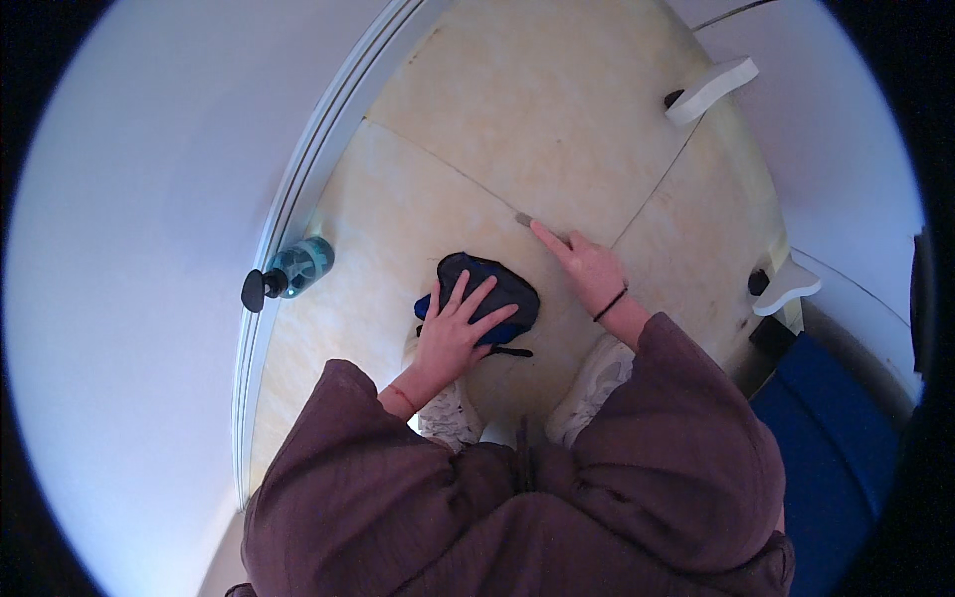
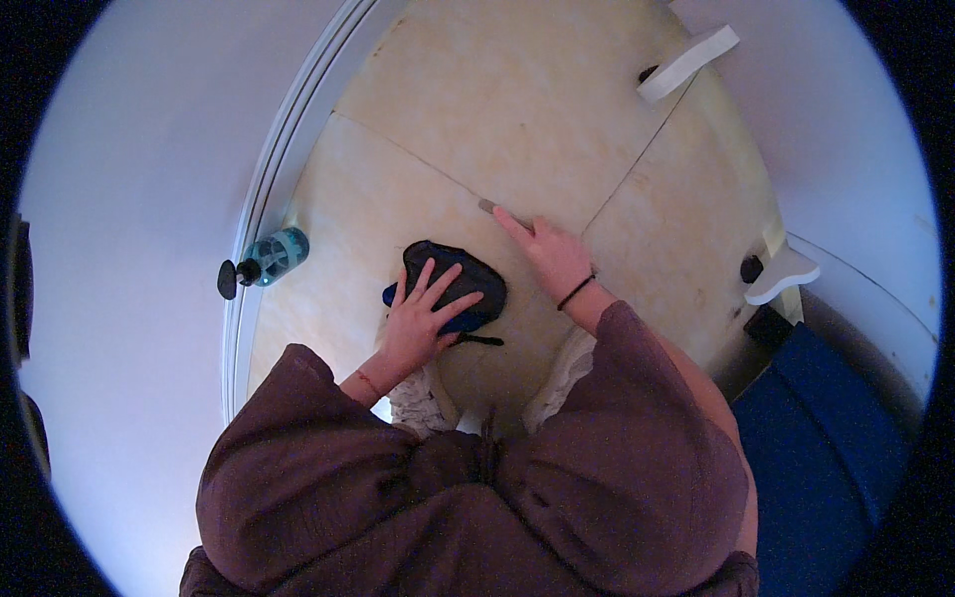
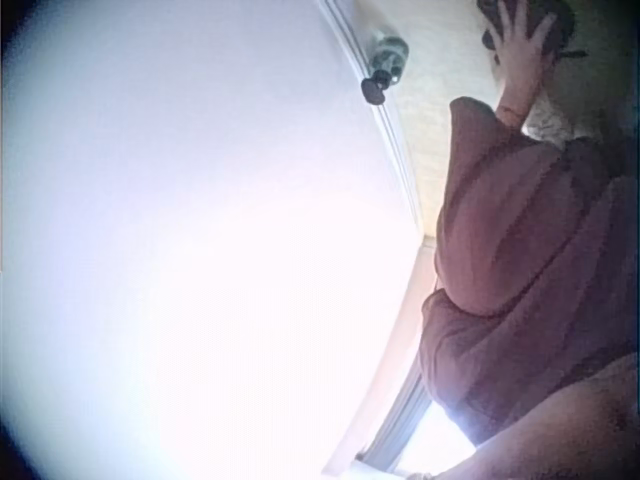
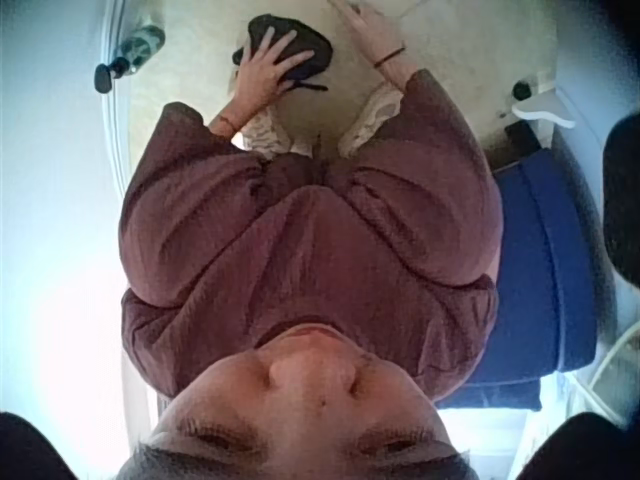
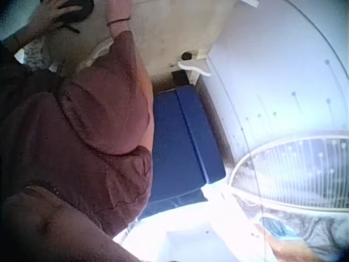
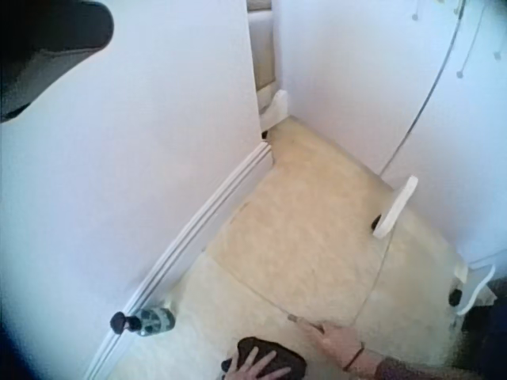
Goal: The person cleans the floor and baseboard area using a dark cloth and a small brush. They dip the cloth into a bucket of soapy water, wring it out, and wipe the floor. They then use the brush to scrub the grout lines between tiles while holding the cloth nearby.
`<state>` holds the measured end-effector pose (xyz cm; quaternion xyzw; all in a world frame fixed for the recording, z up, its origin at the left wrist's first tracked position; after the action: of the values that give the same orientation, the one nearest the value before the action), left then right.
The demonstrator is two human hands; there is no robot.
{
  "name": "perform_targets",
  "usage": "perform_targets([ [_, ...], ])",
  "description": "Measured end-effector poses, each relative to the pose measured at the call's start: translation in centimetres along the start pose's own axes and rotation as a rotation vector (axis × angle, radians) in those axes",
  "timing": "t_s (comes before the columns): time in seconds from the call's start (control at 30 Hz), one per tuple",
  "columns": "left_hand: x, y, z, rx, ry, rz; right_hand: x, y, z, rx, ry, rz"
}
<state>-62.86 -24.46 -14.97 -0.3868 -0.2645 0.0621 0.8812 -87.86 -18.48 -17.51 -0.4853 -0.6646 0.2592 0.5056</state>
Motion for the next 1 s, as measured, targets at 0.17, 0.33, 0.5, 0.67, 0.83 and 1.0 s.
perform_targets([
  [0.17,0.2,0.2,-0.4,-0.019,0.002,0.013,2.7,0.5,0.6,0.04,0.009,-0.09],
  [0.33,0.0,-0.2,0.1,-0.013,-0.006,0.004,0.0,0.8,-0.7,0.049,-0.008,0.016],
  [0.5,0.3,0.0,-0.3,-0.032,0.001,0.01,1.6,3.0,-1.5,0.101,-0.116,0.077],
  [0.67,0.0,-0.2,0.0,-0.008,-0.003,0.018,-0.3,0.8,-1.0,0.004,-0.034,0.145],
  [0.83,0.1,0.2,-0.2,-0.029,0.002,0.009,1.6,3.3,-2.0,0.116,-0.143,0.108],
  [1.0,0.0,0.2,0.1,-0.004,-0.001,0.014,1.0,1.8,-1.2,0.058,-0.048,0.088],
])
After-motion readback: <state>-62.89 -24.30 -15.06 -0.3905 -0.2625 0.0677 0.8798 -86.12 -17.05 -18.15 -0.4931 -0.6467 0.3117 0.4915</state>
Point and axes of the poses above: each hand's wrist, its own x-axis away from the middle knuckle, its own y-axis out of the palm, z = x × y, the point moved 1 cm from there along -x, towards the middle knuckle, and after that the axes turned 6 degrees about -z, right-handed, at the moved point
